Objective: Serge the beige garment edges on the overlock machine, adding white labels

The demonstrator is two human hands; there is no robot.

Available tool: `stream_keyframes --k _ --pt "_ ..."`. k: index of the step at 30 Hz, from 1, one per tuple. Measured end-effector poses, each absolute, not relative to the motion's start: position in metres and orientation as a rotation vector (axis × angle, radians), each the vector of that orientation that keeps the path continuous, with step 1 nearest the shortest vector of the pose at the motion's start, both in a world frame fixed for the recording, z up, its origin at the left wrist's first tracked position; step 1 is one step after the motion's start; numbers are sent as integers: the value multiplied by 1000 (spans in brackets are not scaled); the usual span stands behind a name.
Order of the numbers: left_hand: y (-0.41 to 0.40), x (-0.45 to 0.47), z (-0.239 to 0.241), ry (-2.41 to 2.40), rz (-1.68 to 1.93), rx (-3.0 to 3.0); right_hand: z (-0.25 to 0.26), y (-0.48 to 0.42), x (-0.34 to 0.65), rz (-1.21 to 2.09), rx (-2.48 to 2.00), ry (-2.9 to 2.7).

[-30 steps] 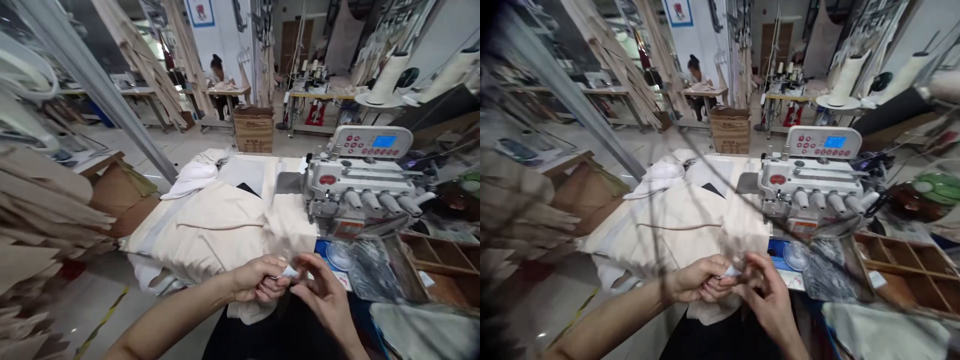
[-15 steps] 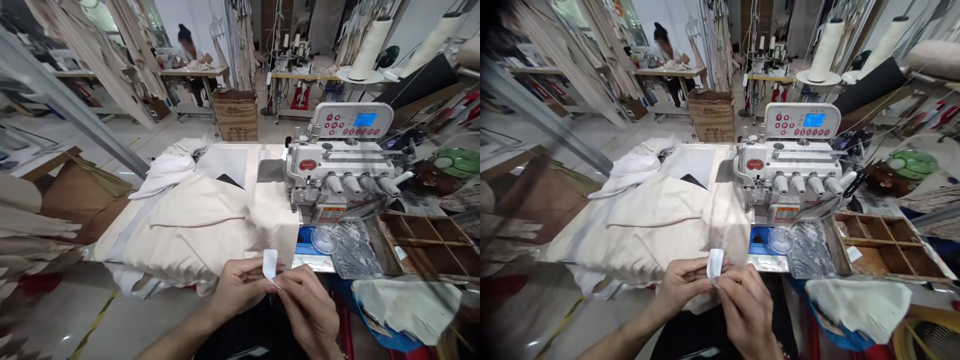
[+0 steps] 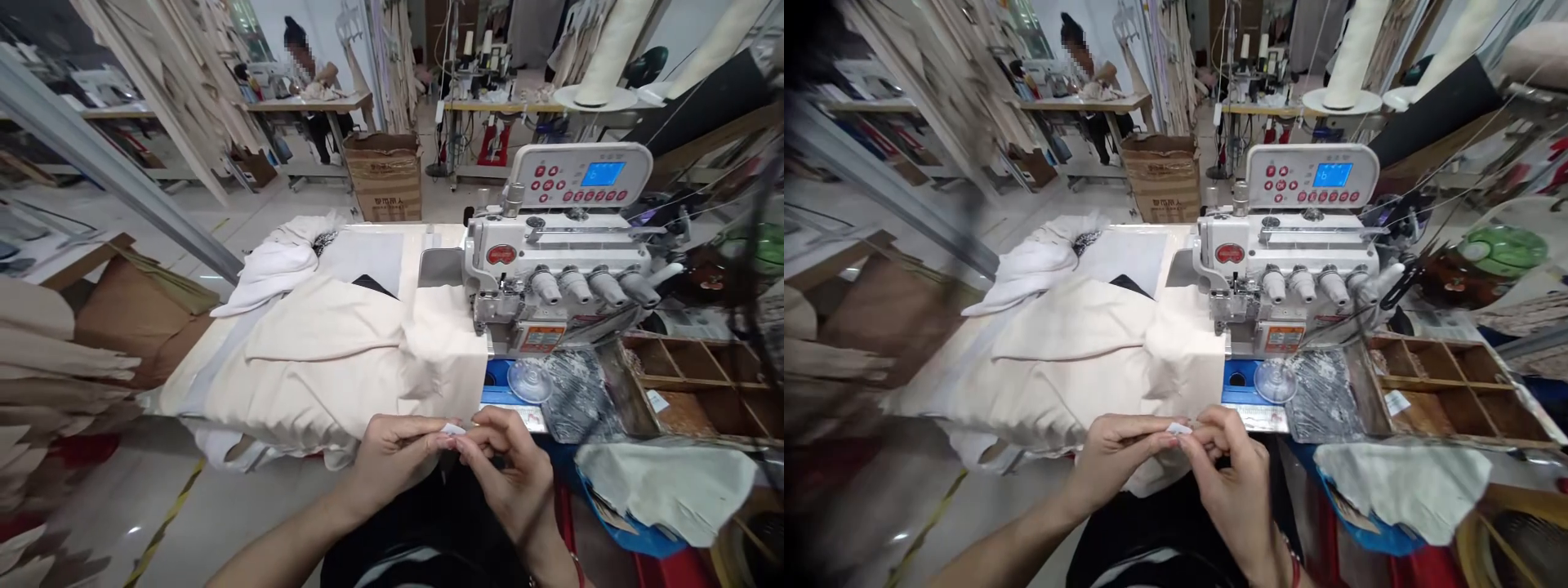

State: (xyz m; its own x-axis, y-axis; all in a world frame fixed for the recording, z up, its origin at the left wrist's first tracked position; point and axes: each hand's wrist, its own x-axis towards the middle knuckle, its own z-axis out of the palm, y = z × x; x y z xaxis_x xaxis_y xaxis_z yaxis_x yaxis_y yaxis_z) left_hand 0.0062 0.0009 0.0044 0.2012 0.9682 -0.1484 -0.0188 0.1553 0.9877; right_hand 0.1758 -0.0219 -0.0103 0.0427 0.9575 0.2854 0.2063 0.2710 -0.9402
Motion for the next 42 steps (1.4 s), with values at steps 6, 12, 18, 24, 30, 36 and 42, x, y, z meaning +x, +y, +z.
stream_keyframes --k 6,12,18,24,30,36,42 --pt "4 4 6 1182 934 1062 -12 -24 198 887 -1281 -1368" --pt "0 4 5 1154 890 1055 -16 -16 198 1072 -1178 -1445" --pt "-1 1 4 1109 842 1043 -2 -1 193 1149 -1032 -1519" --pt "8 6 -7 1165 944 986 -4 -7 188 757 -1036 -1561" --pt "27 20 4 1223 1070 1173 -5 0 181 517 -1043 -1495" --pt "70 32 37 1336 1143 1688 3 38 182 322 -1148 -1455" --pt "119 37 47 1400 935 1653 3 59 193 246 -1246 -1431"
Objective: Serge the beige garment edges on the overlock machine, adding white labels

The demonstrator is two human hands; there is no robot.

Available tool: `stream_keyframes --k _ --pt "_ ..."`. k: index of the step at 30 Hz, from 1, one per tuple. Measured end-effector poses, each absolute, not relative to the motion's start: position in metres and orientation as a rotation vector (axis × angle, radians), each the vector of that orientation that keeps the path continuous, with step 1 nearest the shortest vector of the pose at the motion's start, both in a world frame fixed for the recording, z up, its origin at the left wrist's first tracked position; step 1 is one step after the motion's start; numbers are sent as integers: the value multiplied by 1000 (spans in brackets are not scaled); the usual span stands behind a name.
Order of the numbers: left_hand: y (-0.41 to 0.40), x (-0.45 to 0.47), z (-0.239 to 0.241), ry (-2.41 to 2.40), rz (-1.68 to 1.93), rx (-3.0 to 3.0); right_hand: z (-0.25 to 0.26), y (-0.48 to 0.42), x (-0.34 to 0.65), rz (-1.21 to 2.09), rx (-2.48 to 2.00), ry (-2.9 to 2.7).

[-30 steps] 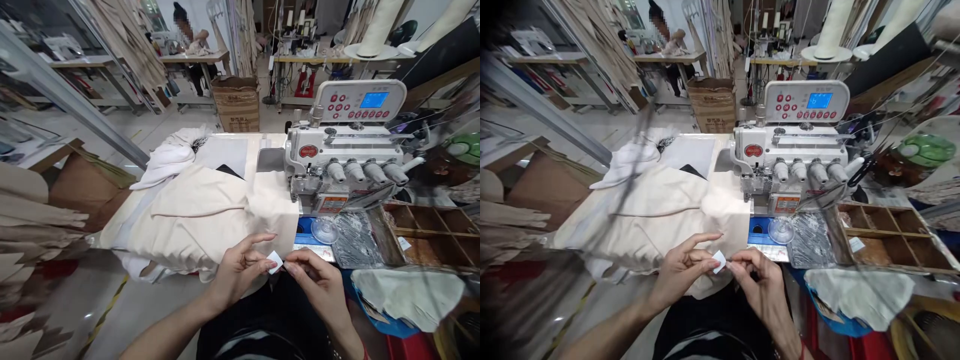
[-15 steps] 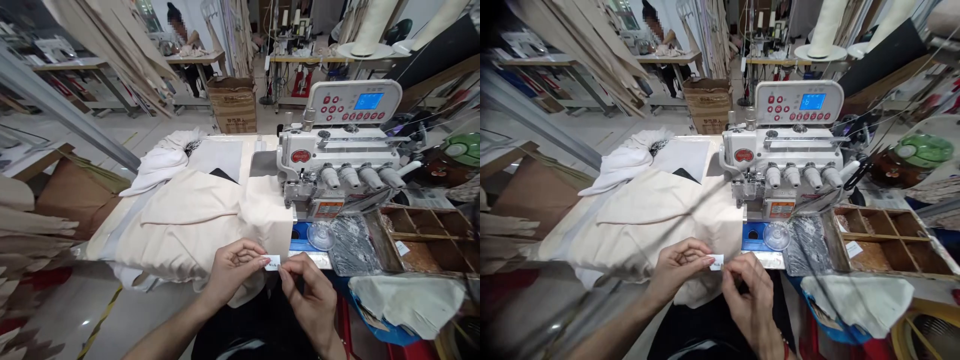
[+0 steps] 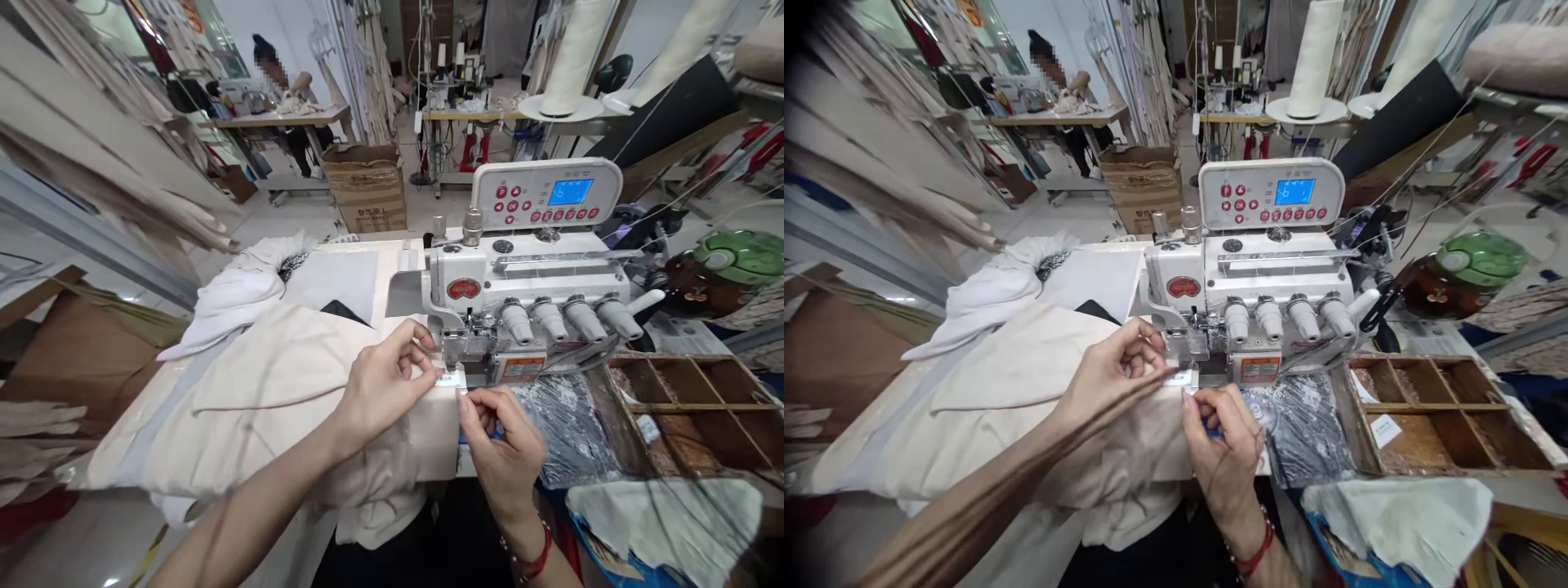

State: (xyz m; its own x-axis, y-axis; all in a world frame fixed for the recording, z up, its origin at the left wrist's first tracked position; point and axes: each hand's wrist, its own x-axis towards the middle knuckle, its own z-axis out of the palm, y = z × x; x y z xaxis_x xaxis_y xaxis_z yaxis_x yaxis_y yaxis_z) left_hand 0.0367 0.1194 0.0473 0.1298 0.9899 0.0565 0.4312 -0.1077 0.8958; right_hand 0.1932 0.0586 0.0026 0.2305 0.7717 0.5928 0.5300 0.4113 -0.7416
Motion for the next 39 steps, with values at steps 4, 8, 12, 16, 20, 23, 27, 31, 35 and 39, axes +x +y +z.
stream_keyframes --k 4,8,12,16,20,23,27,31,35,39 --pt "129 36 47 1386 903 1636 -7 61 204 130 -1141 -1529" --pt "127 35 48 1381 909 1623 -15 63 205 -11 -1144 -1686" --pt "124 35 47 1394 908 1625 -18 62 203 -66 -1156 -1740" --pt "135 36 44 1384 921 1653 -20 68 205 -69 -1194 -1691" --pt "151 36 41 1362 981 1747 -29 65 200 224 -1197 -1466" --pt "142 29 37 1239 1230 2061 -44 34 186 690 -1239 -1213" --pt "96 2 14 1234 1493 2438 -79 -31 176 1402 -1227 -1245" --pt "50 -29 -35 1656 1482 2174 -114 -79 181 1484 -1262 -1068" --pt "28 -44 -68 1827 1695 1898 -130 -101 176 1172 -1285 -931" --pt "29 -47 -69 1787 1726 1862 -124 -106 172 759 -1247 -1110"
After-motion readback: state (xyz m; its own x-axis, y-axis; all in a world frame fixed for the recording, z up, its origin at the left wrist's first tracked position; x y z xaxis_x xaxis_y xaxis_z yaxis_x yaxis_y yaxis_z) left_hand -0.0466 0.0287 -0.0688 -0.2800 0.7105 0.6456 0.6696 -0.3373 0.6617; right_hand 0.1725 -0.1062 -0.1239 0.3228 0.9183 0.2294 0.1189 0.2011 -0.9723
